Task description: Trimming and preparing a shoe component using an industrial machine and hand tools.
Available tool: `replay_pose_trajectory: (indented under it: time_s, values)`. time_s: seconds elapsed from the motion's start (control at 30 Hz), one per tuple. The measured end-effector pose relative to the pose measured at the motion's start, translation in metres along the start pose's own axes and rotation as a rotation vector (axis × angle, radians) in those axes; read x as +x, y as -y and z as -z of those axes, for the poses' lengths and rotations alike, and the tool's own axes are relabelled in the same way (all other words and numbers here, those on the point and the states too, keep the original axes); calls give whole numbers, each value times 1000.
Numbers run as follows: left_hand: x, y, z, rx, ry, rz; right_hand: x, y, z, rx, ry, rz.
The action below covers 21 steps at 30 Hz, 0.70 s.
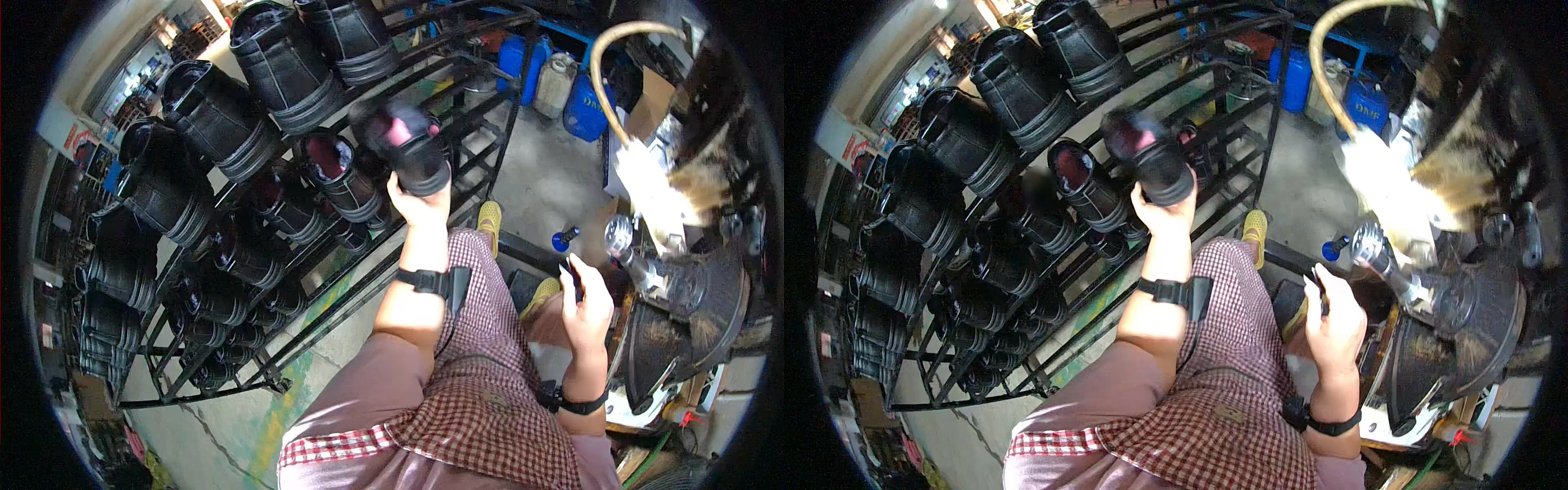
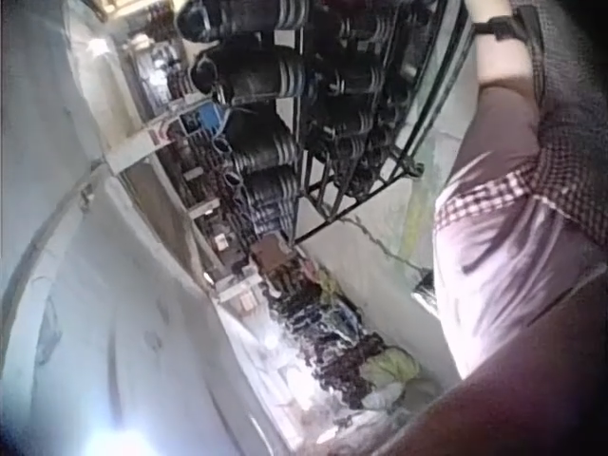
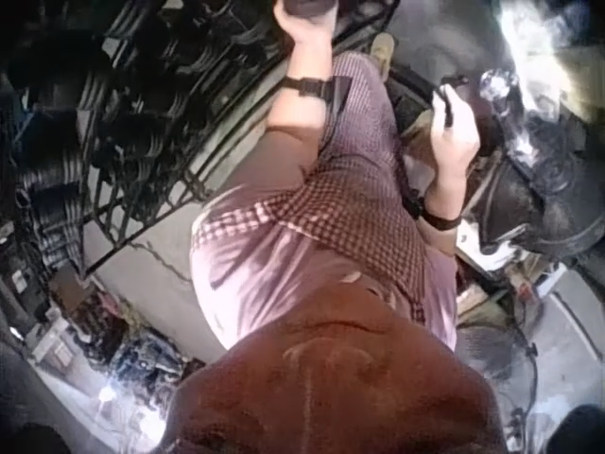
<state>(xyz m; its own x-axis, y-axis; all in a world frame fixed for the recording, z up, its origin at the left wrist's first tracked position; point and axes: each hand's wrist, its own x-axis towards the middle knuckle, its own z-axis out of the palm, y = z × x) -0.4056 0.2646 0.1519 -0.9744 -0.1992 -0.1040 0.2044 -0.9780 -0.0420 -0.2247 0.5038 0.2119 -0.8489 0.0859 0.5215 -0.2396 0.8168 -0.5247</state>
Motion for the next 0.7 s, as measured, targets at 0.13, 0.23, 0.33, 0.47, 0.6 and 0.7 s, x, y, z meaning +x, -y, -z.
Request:
replay_pose_trajectory:
  time_s: [0.13, 0.23, 0.33, 0.47, 0.6, 0.7]
  values:
    - [7, -25, 21, -420, -164, 357, -5, -9, -1, 19, 88, -116]
    - [12, -39, 10, -196, -465, 2, -8, -24, -6, -8, 89, -43]
    - [-6, -57, 26, 373, -520, -86, -6, -26, -11, -21, 115, 13]
    - [-37, -130, 122, 1609, -252, -585, -5, -22, -17, 21, 138, 10]
    - [-48, -220, 113, 2802, -252, -403, -6, -17, -10, 60, 151, 8]
    - [-56, -213, 74, 2774, -31, -332, -12, 4, -14, 241, 264, -186]
